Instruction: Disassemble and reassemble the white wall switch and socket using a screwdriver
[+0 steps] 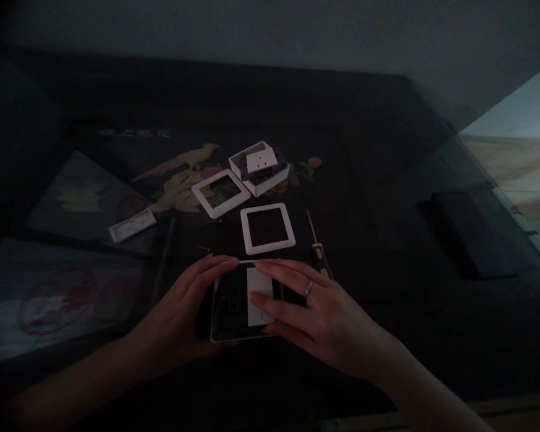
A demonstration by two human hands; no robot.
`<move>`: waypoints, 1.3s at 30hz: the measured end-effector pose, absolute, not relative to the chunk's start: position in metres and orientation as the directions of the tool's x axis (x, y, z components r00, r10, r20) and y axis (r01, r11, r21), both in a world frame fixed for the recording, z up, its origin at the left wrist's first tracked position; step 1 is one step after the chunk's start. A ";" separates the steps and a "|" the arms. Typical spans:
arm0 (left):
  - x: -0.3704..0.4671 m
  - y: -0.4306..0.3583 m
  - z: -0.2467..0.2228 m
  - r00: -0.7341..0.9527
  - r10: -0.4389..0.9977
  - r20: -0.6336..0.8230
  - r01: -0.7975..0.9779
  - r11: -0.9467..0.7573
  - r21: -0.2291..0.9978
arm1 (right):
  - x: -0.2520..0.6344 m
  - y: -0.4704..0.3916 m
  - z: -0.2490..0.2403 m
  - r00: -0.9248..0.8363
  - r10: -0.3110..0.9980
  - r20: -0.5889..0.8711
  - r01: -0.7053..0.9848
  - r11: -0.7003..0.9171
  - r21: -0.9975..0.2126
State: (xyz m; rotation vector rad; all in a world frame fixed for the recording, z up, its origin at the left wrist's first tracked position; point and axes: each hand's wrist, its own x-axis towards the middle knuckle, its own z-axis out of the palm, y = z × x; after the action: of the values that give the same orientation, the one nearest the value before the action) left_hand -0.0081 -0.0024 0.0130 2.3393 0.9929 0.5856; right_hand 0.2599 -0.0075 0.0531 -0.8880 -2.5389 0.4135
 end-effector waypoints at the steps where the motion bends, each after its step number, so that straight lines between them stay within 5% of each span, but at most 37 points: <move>1: -0.008 -0.003 0.013 0.638 0.748 0.182 0.522 -0.594 0.613 | 0.260 -0.008 0.053 -0.708 0.643 0.291 0.516 0.753 -0.409; 39: -0.009 -0.003 0.015 0.639 0.750 0.171 0.530 -0.590 0.609 | 0.251 -0.009 0.064 -0.677 0.668 0.309 0.560 0.740 -0.372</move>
State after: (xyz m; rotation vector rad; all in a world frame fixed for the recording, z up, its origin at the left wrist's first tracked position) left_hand -0.0089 -0.0035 0.0150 2.3456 0.9991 0.5683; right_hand 0.2509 -0.0085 0.0639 -0.9370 -2.5138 0.3442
